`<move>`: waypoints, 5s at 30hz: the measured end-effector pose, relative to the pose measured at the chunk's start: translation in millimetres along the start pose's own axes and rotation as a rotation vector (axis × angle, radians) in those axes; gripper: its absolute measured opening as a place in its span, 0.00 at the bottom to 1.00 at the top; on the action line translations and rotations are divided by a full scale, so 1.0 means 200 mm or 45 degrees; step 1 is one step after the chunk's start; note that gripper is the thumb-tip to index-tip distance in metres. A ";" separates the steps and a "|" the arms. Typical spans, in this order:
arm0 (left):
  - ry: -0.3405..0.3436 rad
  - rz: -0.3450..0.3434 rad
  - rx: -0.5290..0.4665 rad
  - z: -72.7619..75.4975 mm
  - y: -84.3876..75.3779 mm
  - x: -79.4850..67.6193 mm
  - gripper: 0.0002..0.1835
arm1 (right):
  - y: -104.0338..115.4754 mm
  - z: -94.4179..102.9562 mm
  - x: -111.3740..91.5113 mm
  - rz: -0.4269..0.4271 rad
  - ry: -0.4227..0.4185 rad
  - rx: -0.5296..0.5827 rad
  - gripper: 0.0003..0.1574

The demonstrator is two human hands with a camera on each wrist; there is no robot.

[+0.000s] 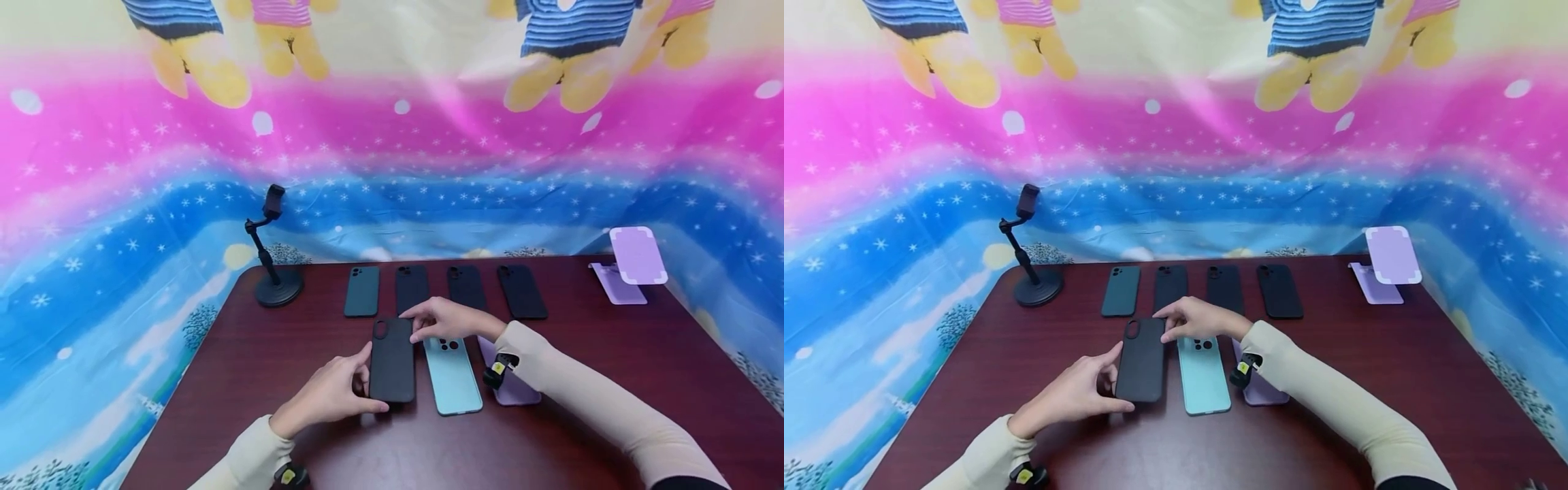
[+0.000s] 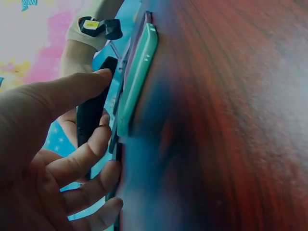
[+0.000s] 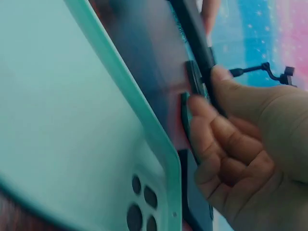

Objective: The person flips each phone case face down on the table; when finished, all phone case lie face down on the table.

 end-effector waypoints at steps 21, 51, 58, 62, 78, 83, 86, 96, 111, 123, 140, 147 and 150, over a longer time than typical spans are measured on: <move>0.163 0.174 0.154 -0.05 0.05 0.06 0.65 | 0.09 -0.13 0.08 -0.242 0.077 -0.208 0.36; -0.107 -0.266 0.168 -0.12 -0.28 0.29 0.51 | -0.12 0.20 -0.48 -0.254 -0.273 -0.347 0.27; -0.021 -0.245 0.316 -0.22 -0.28 0.27 0.45 | -0.18 0.12 -0.45 -0.222 -0.321 -0.365 0.25; 0.022 -0.344 0.407 -0.30 -0.30 0.26 0.37 | -0.22 0.06 -0.42 -0.204 -0.345 -0.391 0.24; 0.025 -0.429 0.479 -0.39 -0.31 0.27 0.13 | -0.20 -0.01 -0.34 -0.234 -0.503 -0.557 0.08; -0.010 -0.442 0.476 -0.37 -0.31 0.27 0.13 | -0.22 0.01 -0.35 -0.208 -0.615 -0.570 0.05; -0.064 -0.433 0.456 -0.33 -0.32 0.26 0.13 | -0.21 0.05 -0.36 -0.197 -0.645 -0.566 0.06; -0.307 -0.514 0.287 -0.18 -0.35 0.23 0.11 | -0.16 0.27 -0.41 -0.231 -0.623 -0.127 0.10; -0.368 -0.481 -0.261 -0.09 -0.33 0.28 0.42 | -0.16 0.43 -0.51 -0.094 -0.415 0.295 0.28; -0.400 -0.513 -0.337 -0.11 -0.34 0.28 0.40 | -0.19 0.43 -0.54 0.057 -0.357 0.426 0.31; -0.434 -0.532 -0.378 -0.10 -0.36 0.28 0.36 | -0.18 0.45 -0.51 0.119 -0.458 0.563 0.35; -0.368 -0.562 -0.429 -0.11 -0.37 0.29 0.33 | -0.17 0.44 -0.47 0.125 -0.585 0.574 0.30; -0.362 -0.601 -0.454 -0.11 -0.38 0.29 0.31 | -0.15 0.43 -0.43 0.171 -0.591 0.597 0.30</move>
Point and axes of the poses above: each hand's wrist, its own x-axis towards the middle knuckle, its own z-axis out of the back of the hand, y = z × x, the point moved 3 cm from there along x, towards the middle knuckle, and after that the axes turned 2 degrees about -x, right-handed, at the moved point
